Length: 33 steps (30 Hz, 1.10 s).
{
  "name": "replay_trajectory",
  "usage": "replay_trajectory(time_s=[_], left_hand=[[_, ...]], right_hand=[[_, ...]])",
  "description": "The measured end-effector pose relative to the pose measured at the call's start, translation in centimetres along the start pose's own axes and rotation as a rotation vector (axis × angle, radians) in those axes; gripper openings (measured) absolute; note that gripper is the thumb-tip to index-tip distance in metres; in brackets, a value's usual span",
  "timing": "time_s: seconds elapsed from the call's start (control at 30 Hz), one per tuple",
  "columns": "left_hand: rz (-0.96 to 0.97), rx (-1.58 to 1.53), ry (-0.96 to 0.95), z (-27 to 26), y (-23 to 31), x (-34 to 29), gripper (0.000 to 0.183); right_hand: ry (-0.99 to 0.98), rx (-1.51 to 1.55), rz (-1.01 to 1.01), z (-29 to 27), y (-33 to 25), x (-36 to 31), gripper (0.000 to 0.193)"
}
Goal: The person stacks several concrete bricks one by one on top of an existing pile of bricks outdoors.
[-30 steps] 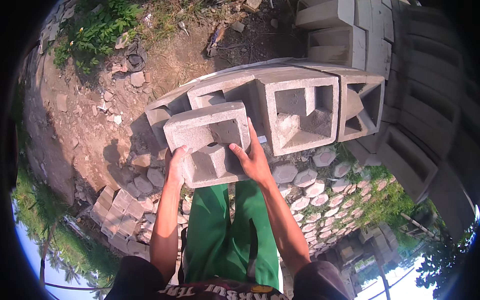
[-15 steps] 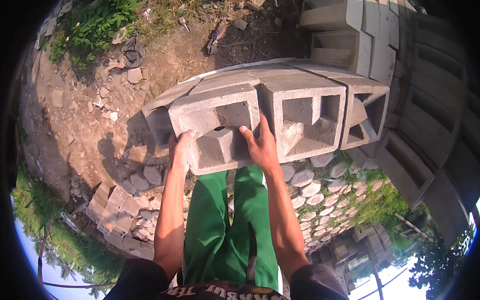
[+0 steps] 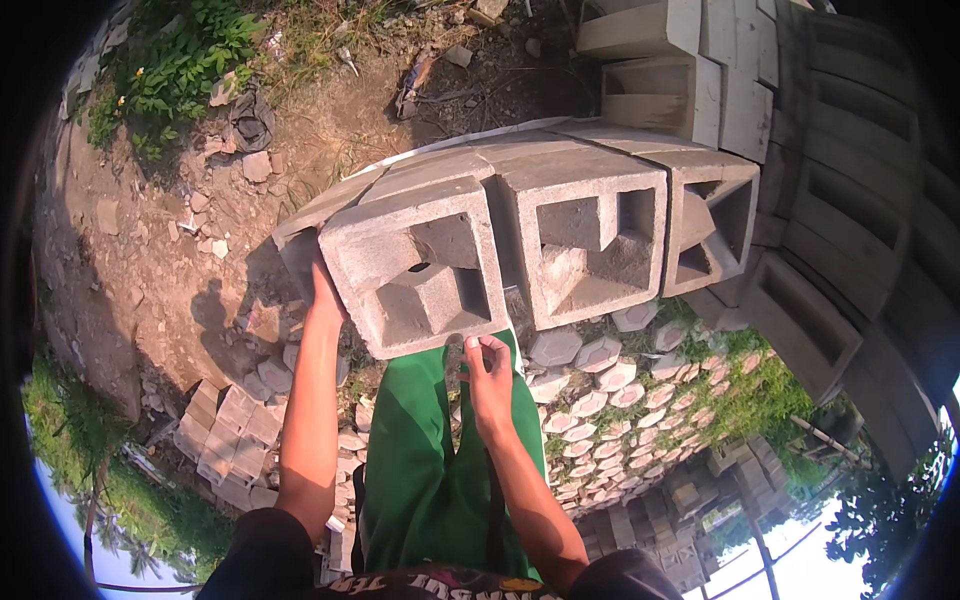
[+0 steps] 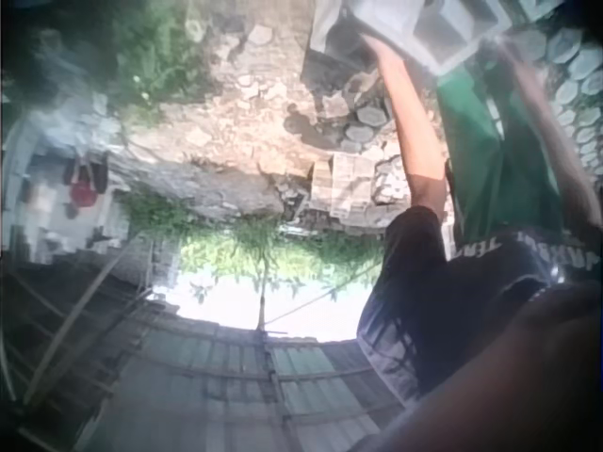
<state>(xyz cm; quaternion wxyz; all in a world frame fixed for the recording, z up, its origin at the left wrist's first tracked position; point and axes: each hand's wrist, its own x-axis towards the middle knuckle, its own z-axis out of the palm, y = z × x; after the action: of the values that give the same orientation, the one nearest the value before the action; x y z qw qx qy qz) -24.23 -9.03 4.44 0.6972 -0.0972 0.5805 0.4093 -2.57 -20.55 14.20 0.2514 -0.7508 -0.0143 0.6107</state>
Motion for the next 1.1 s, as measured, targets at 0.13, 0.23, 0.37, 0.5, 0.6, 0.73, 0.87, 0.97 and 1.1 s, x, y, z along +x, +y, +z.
replay_trajectory(time_s=[0.13, 0.23, 0.37, 0.5, 0.6, 0.73, 0.87, 0.97, 1.1], left_hand=[[-0.020, 0.014, 0.122, 1.3, -0.5, 0.5, 0.063], [-0.002, -0.043, 0.125, 1.7, -0.6, 0.4, 0.062], [0.003, -0.040, 0.149, 1.9, -0.4, 0.2, 0.064], [-0.007, -0.059, 0.096, 2.0, -0.8, 0.3, 0.065], [-0.002, -0.058, 0.051, 3.1, -1.9, 1.2, 0.068], [-0.060, -0.100, 0.008, 3.3, -2.0, 2.0, 0.071], [-0.050, -0.112, -0.020, 3.2, -2.0, 2.5, 0.072], [-0.064, -0.126, -0.006, 3.2, -1.9, 2.3, 0.070], [-0.034, -0.087, -0.024, 3.2, -1.8, 2.0, 0.068]], right_hand=[[-0.222, 0.275, 0.088, 0.9, 0.3, 4.0, 0.059], [-0.326, 0.327, 0.153, 1.6, 0.4, 4.5, 0.067], [-0.271, 0.531, 0.057, 2.6, 0.3, 4.1, 0.042], [-0.240, 0.599, 0.080, 2.5, -0.3, 4.2, 0.044], [-0.221, 0.594, 0.057, 1.1, -0.6, 5.1, 0.037], [-0.178, 0.588, 0.079, 1.4, -1.9, 4.8, 0.029], [-0.146, 0.460, 0.041, 0.8, -0.4, 5.6, 0.022], [-0.091, 0.473, 0.032, 1.3, 0.6, 5.9, 0.021], [-0.155, 0.604, 0.014, 1.5, 1.3, 6.6, 0.022]])
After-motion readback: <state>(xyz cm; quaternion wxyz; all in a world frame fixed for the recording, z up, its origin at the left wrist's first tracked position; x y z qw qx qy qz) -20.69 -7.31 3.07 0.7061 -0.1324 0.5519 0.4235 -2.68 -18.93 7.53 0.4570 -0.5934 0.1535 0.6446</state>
